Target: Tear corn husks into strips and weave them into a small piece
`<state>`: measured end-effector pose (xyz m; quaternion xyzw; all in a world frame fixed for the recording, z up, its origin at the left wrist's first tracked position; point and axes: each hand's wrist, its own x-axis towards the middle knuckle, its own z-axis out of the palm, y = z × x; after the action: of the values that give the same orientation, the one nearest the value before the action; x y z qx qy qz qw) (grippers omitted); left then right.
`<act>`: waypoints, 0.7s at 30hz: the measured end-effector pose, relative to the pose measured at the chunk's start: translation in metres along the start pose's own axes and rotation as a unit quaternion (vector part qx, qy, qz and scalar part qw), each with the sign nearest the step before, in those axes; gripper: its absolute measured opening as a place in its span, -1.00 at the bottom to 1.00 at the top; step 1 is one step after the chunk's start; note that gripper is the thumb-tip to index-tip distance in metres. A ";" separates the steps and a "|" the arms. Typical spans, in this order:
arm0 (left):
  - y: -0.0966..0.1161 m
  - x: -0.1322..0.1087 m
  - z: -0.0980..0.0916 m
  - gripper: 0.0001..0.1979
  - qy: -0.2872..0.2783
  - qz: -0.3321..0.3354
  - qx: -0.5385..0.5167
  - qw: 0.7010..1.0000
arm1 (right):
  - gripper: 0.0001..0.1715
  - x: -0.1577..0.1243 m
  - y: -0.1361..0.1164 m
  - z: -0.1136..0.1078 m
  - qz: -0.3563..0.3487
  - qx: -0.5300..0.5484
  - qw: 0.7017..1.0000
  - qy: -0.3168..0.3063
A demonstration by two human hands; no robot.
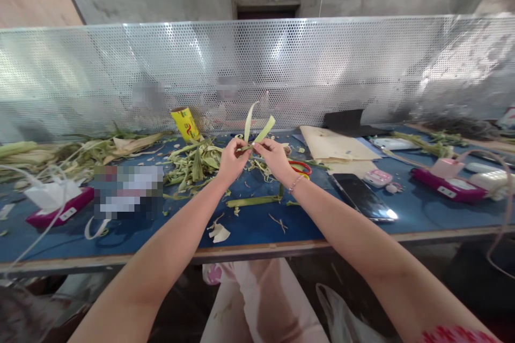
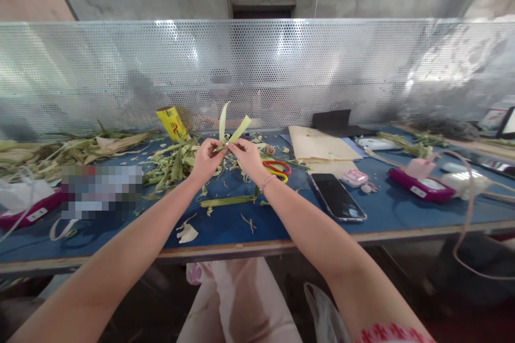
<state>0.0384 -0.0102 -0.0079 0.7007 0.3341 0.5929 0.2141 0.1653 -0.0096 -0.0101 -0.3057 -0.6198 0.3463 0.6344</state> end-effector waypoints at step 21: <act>0.000 -0.003 0.003 -0.97 0.050 0.109 0.103 0.987 | -0.70 0.002 0.004 0.005 0.059 0.153 0.986 0.014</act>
<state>0.0408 -0.0123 -0.0106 0.7207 0.3254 0.6093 0.0582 0.1600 -0.0055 -0.0122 -0.2453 -0.5317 0.4696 0.6608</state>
